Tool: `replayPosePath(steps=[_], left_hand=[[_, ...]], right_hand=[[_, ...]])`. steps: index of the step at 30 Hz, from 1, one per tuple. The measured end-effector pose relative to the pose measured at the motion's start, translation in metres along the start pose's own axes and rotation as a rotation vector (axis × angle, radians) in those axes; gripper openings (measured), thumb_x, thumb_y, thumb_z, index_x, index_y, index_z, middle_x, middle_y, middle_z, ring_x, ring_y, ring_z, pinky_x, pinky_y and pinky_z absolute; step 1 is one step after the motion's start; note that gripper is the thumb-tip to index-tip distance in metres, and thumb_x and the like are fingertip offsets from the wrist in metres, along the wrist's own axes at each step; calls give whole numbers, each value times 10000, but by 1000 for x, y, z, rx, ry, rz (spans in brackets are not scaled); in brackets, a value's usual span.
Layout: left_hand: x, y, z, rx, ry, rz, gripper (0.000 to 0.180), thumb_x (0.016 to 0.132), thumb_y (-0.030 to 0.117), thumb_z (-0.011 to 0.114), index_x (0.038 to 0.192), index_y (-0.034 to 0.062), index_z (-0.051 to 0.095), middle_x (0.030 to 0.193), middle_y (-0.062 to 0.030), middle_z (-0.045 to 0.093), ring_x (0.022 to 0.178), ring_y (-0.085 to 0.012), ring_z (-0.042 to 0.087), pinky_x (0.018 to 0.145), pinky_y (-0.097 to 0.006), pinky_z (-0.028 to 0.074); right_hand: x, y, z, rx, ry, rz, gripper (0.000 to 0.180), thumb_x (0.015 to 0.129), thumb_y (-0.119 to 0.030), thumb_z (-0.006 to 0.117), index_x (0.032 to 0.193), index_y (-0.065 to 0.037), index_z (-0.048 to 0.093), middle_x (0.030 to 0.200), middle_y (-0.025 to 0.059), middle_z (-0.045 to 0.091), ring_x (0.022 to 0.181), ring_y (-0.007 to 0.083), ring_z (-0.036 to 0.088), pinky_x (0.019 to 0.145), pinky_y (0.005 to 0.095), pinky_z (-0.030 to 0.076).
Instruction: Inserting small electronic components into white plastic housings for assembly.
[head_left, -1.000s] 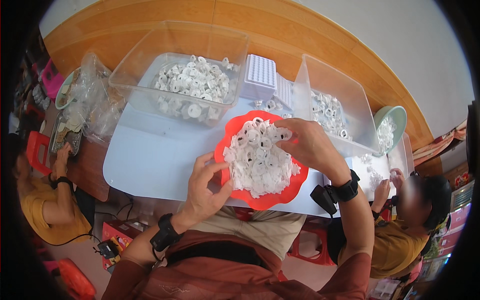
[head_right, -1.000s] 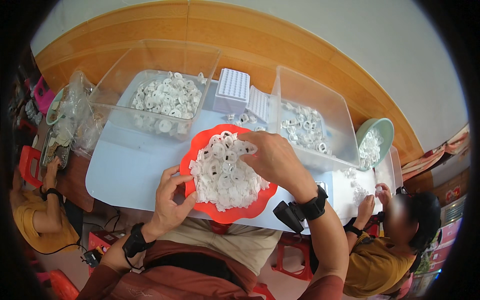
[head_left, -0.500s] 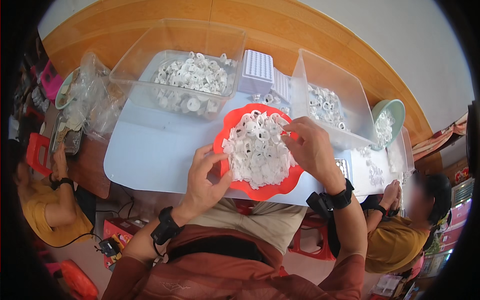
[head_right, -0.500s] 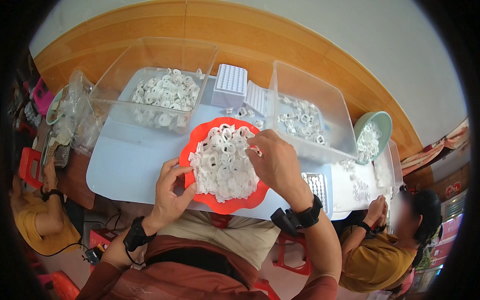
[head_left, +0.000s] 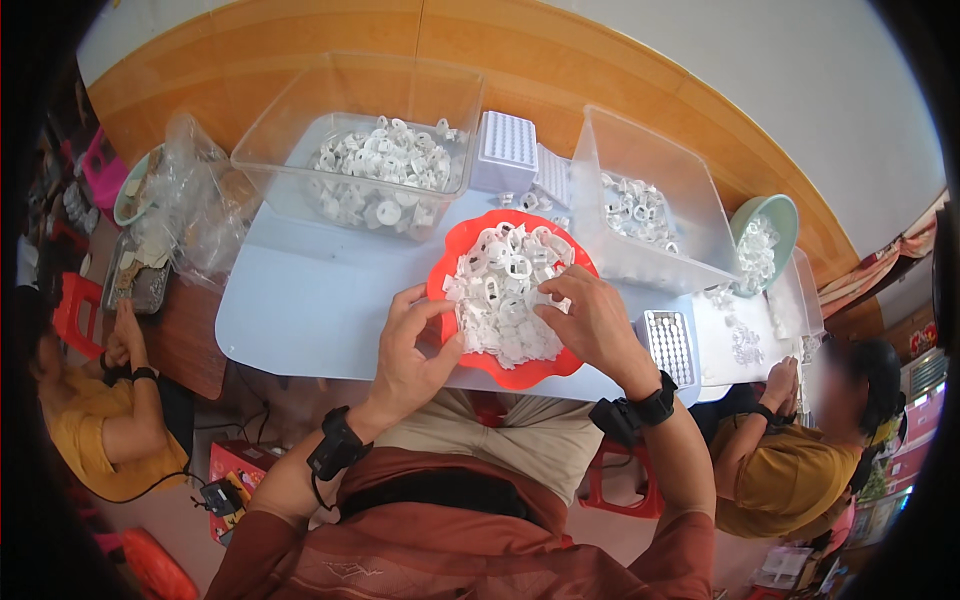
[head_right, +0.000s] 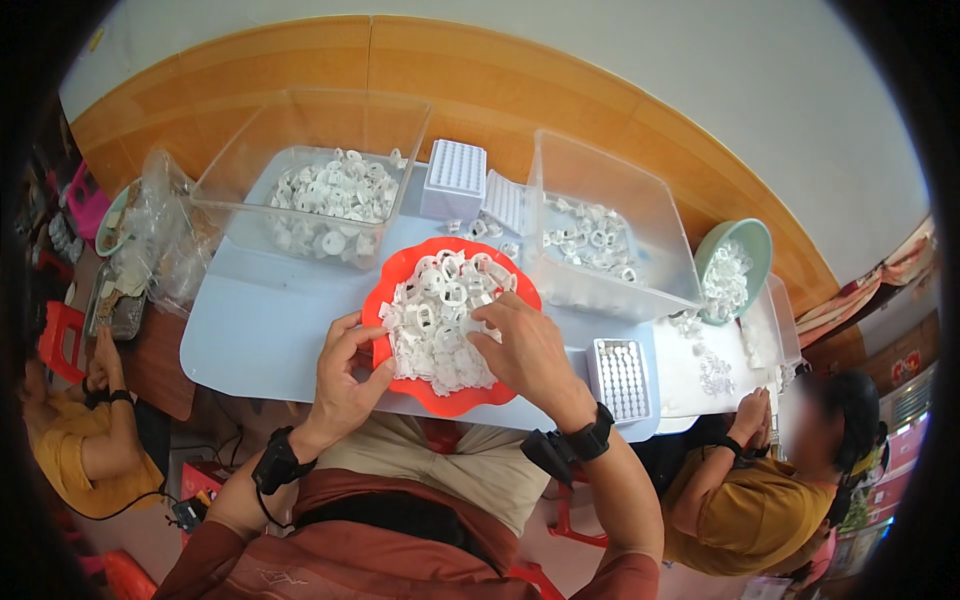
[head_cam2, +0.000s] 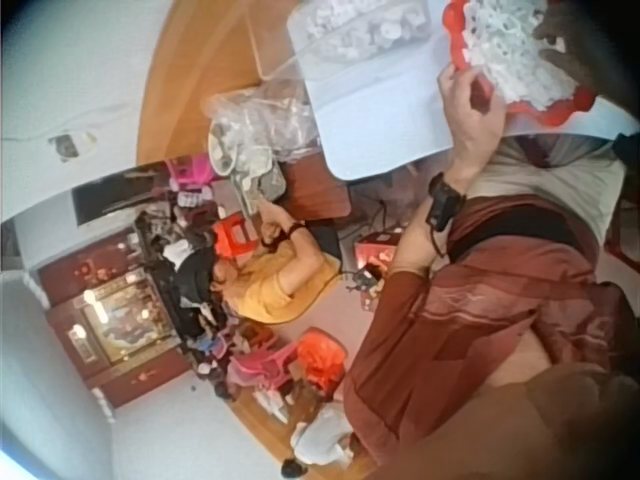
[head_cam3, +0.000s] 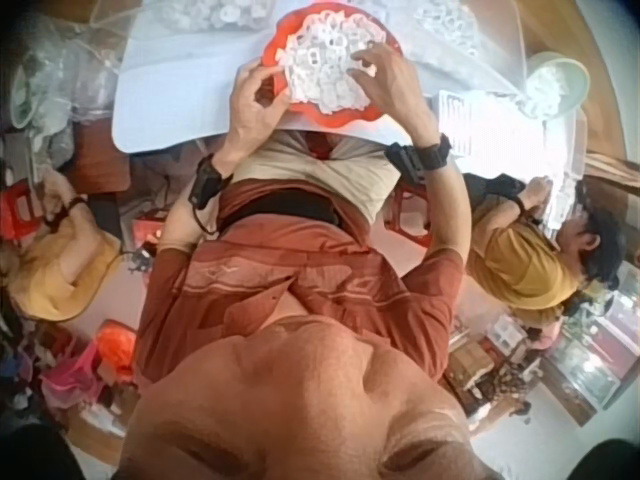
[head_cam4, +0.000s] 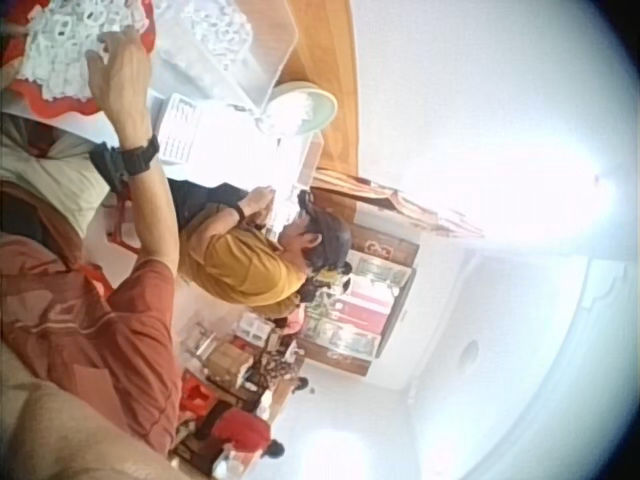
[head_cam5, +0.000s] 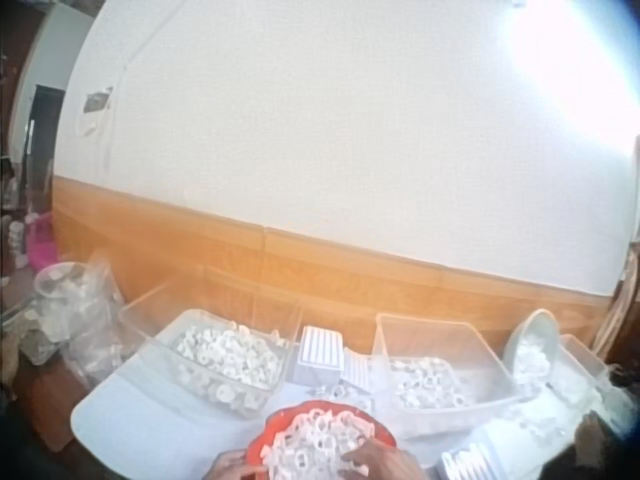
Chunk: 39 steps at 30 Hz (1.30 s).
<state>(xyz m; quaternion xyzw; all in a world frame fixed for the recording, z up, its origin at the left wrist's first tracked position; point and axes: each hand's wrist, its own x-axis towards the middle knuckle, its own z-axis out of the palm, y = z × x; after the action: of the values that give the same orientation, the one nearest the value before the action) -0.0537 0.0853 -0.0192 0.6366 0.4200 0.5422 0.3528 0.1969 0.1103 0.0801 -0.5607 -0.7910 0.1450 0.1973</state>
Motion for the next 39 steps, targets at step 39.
replayPosePath(steps=[39], left_hand=[[-31, 76, 16, -869, -314, -285, 236, 997, 68, 659, 1214, 1, 596, 1104, -93, 687, 999, -137, 672, 860, -287, 590]], right_hand=[[-95, -69, 34, 1132, 188, 16, 260, 996, -53, 650, 1248, 8, 670, 1043, 62, 649, 753, 91, 659, 622, 228, 563]])
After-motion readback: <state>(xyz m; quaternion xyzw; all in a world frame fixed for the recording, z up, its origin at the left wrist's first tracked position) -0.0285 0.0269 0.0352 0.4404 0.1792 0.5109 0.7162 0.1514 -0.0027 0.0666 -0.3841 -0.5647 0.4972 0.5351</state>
